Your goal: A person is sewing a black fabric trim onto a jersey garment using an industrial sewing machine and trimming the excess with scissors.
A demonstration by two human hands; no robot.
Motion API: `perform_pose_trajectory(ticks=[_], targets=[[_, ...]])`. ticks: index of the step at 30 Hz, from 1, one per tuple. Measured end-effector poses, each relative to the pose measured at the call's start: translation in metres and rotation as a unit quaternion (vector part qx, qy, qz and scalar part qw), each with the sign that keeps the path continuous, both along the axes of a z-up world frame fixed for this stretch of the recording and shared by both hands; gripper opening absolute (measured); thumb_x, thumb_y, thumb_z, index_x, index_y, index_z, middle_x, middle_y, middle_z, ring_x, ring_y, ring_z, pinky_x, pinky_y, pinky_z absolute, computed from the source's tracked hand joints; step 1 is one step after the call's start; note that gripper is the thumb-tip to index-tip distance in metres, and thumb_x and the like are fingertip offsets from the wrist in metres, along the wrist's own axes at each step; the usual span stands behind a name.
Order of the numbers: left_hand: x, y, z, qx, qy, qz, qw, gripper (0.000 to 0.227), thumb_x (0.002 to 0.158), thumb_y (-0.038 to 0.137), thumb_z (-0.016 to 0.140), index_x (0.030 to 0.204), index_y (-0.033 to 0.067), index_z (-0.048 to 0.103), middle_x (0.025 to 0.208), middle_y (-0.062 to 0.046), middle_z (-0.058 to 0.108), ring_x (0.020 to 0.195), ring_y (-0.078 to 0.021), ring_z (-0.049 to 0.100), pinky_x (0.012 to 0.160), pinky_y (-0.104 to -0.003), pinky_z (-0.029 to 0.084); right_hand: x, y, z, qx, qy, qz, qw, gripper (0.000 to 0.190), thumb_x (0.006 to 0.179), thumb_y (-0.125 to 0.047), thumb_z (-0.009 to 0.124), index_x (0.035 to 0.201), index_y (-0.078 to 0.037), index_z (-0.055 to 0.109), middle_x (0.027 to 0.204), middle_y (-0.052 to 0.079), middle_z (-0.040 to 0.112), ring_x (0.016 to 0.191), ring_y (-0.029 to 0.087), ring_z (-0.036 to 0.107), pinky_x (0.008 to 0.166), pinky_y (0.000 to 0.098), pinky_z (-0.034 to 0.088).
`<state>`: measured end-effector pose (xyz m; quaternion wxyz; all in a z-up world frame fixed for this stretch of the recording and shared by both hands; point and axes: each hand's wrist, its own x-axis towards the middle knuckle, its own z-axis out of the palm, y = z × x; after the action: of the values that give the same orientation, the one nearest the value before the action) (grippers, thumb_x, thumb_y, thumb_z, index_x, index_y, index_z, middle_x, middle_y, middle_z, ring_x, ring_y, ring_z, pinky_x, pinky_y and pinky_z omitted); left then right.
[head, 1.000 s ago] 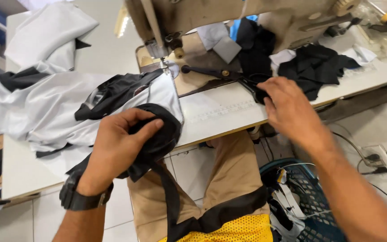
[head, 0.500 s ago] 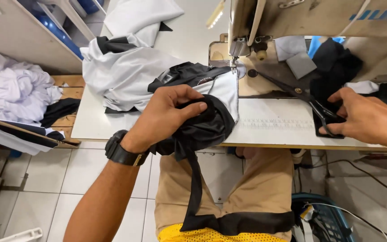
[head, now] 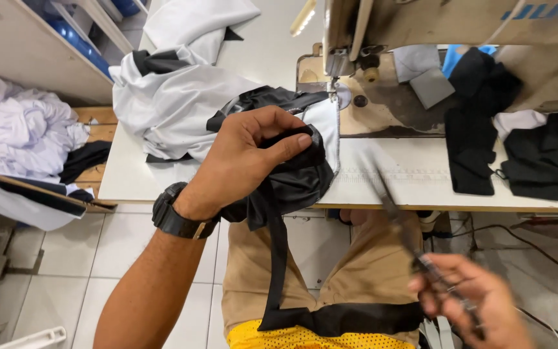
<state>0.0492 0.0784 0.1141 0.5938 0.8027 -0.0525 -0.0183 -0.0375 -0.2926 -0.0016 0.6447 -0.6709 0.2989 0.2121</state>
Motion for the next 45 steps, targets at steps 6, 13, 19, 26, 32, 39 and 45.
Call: perform_pose_trajectory(ticks=[6, 13, 19, 26, 32, 39, 45], targets=[[-0.006, -0.026, 0.016, -0.041, -0.044, -0.021, 0.998, 0.015, 0.1, 0.021, 0.079, 0.109, 0.0088, 0.078, 0.101, -0.001, 0.083, 0.094, -0.0082, 0.078, 0.088, -0.022, 0.065, -0.042, 0.03, -0.074, 0.311, -0.119, 0.054, 0.941, 0.058, 0.098, -0.024, 0.068, 0.141, 0.015, 0.062, 0.106, 0.04, 0.072, 0.076, 0.041, 0.064, 0.073, 0.0517, 0.052], [-0.015, -0.032, 0.003, -0.057, -0.009, 0.013, 0.998, 0.013, 0.099, 0.02, 0.081, 0.106, 0.0097, 0.079, 0.098, 0.003, 0.08, 0.09, -0.005, 0.073, 0.087, -0.021, 0.063, -0.035, 0.049, -0.031, 0.246, -0.313, 0.147, 0.906, 0.09, 0.083, -0.056, 0.091, 0.145, 0.004, 0.065, 0.109, 0.021, 0.08, 0.086, 0.025, 0.071, 0.073, 0.0395, 0.059], [-0.016, -0.034, 0.004, -0.057, 0.038, 0.054, 0.996, 0.012, 0.097, 0.018, 0.083, 0.103, 0.0083, 0.083, 0.093, 0.003, 0.082, 0.084, -0.004, 0.072, 0.08, -0.02, 0.063, -0.039, 0.06, -0.041, 0.21, -0.31, 0.109, 0.921, 0.086, 0.075, -0.034, 0.096, 0.146, 0.004, 0.067, 0.11, 0.023, 0.081, 0.099, 0.029, 0.077, 0.076, 0.0416, 0.059], [-0.017, -0.042, 0.006, -0.113, 0.076, 0.085, 0.987, 0.014, 0.095, 0.014, 0.085, 0.103, 0.0033, 0.087, 0.09, -0.003, 0.084, 0.08, -0.008, 0.075, 0.073, -0.021, 0.065, -0.043, 0.065, -0.044, 0.213, -0.315, 0.095, 0.92, 0.078, 0.081, -0.026, 0.092, 0.148, 0.003, 0.065, 0.111, 0.024, 0.079, 0.092, 0.027, 0.072, 0.075, 0.0371, 0.059], [-0.017, -0.049, 0.002, -0.051, 0.065, 0.051, 0.995, 0.015, 0.094, 0.019, 0.085, 0.101, 0.0066, 0.09, 0.089, 0.002, 0.084, 0.08, -0.0021, 0.067, 0.073, -0.019, 0.058, -0.048, 0.06, -0.047, 0.211, -0.338, 0.08, 0.914, 0.078, 0.083, -0.025, 0.091, 0.148, 0.007, 0.064, 0.109, 0.023, 0.077, 0.084, 0.025, 0.067, 0.073, 0.0376, 0.056], [-0.011, -0.062, -0.003, -0.059, 0.069, 0.052, 0.994, 0.015, 0.094, 0.019, 0.086, 0.101, 0.0066, 0.09, 0.086, 0.003, 0.081, 0.078, -0.0017, 0.063, 0.069, -0.019, 0.053, -0.056, 0.054, -0.051, 0.217, -0.326, 0.046, 0.919, 0.081, 0.079, -0.026, 0.093, 0.146, 0.01, 0.064, 0.109, 0.027, 0.078, 0.093, 0.03, 0.074, 0.072, 0.0362, 0.06], [-0.012, -0.073, -0.01, -0.081, 0.065, 0.077, 0.992, 0.016, 0.094, 0.02, 0.086, 0.101, 0.0052, 0.089, 0.08, 0.002, 0.079, 0.069, -0.0014, 0.059, 0.059, -0.019, 0.048, -0.057, 0.053, -0.051, 0.221, -0.35, 0.059, 0.908, 0.083, 0.083, -0.035, 0.093, 0.146, 0.01, 0.063, 0.11, 0.024, 0.077, 0.096, 0.027, 0.074, 0.075, 0.0347, 0.059]])
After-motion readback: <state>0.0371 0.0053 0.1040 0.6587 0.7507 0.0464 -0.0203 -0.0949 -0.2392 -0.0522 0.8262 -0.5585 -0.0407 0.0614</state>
